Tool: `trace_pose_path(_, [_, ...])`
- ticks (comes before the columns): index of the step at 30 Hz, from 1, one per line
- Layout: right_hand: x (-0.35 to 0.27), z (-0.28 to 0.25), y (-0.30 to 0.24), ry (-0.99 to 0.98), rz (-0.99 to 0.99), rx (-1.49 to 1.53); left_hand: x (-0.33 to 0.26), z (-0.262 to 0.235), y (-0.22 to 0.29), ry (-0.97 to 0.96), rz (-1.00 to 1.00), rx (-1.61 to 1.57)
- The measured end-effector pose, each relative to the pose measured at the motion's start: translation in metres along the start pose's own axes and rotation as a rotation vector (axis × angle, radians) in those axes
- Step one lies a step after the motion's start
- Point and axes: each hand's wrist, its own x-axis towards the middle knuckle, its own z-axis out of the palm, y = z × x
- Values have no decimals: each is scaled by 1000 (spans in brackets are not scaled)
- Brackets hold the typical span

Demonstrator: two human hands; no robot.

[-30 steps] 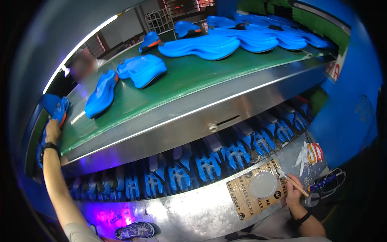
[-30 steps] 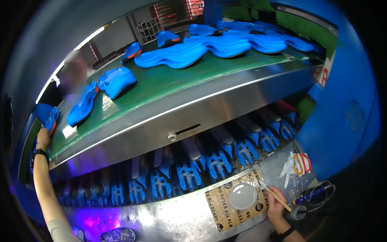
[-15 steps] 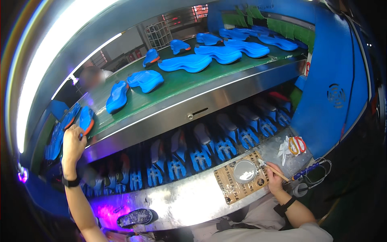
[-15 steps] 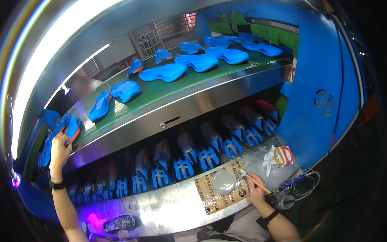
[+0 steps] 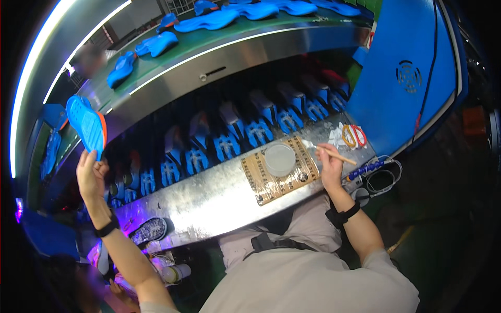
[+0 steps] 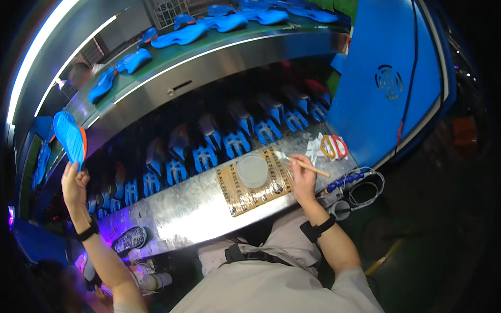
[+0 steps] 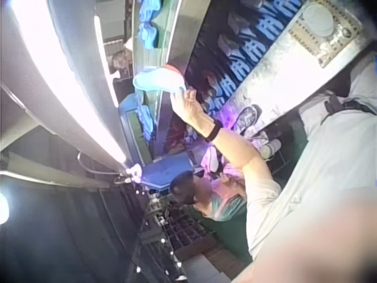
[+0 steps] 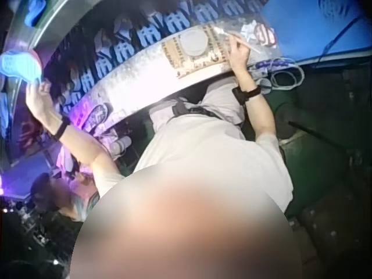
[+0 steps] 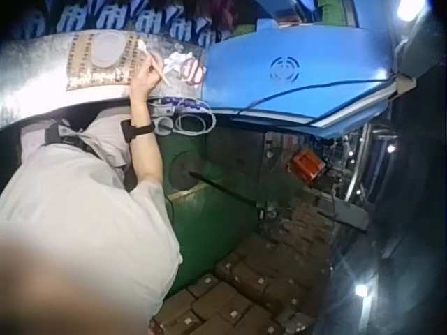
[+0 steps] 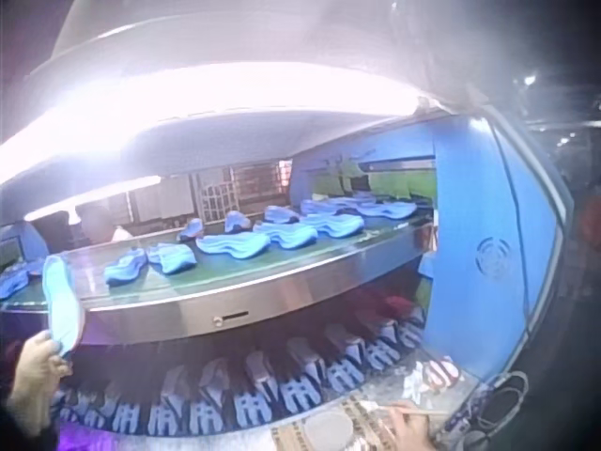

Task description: Applying adhesive to shoe soles with a brush and placing them onto a moving conveyor belt.

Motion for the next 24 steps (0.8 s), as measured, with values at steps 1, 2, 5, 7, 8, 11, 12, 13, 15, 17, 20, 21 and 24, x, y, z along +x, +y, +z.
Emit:
trace_pose_path(1, [2, 1, -12, -38, -32, 24, -21, 11, -16, -74, 12, -95])
trace_pose_path(2, [4, 5, -25, -50, -39, 16, -41, 22, -30, -120, 14, -140])
trace_pose_path(5, [8, 21, -56, -232, -39, -78, -114, 58, -81, -18, -90, -170])
trace_pose_path(7, [11, 33, -71, -359, -143, -373, -161, 82, -114, 108, -231, -335])
trace_pose_path(8, [11, 38, -76, -365, -139, -376, -176, 89, -125, 76, -410, -473])
trace_pose_path(11, [12, 49, -84, -439, -51, -602, -231, 112, -155, -102, -584, -678])
trace_pose_path(12, [11, 50, -86, -448, -64, -595, -243, 116, -162, -185, -683, -889])
trace_pose_path(13, [10, 51, -86, -438, -41, -608, -253, 118, -167, -173, -775, -1009])
trace_pose_path(15, [9, 53, -85, -445, -19, -619, -266, 121, -176, -147, -862, -1126])
trace_pose_path(17, [9, 54, -82, -342, -9, -477, -271, 122, -180, -193, -871, -1290])
trace_pose_path(20, [3, 54, -78, -322, -145, -361, -269, 126, -179, -113, -820, -1165])
trace_pose_path(21, [2, 54, -78, -351, -122, -430, -267, 129, -176, -211, -722, -1091])
trace_pose_path(24, [-16, 62, -78, -372, -81, -282, -262, 137, -162, -309, -566, -818])
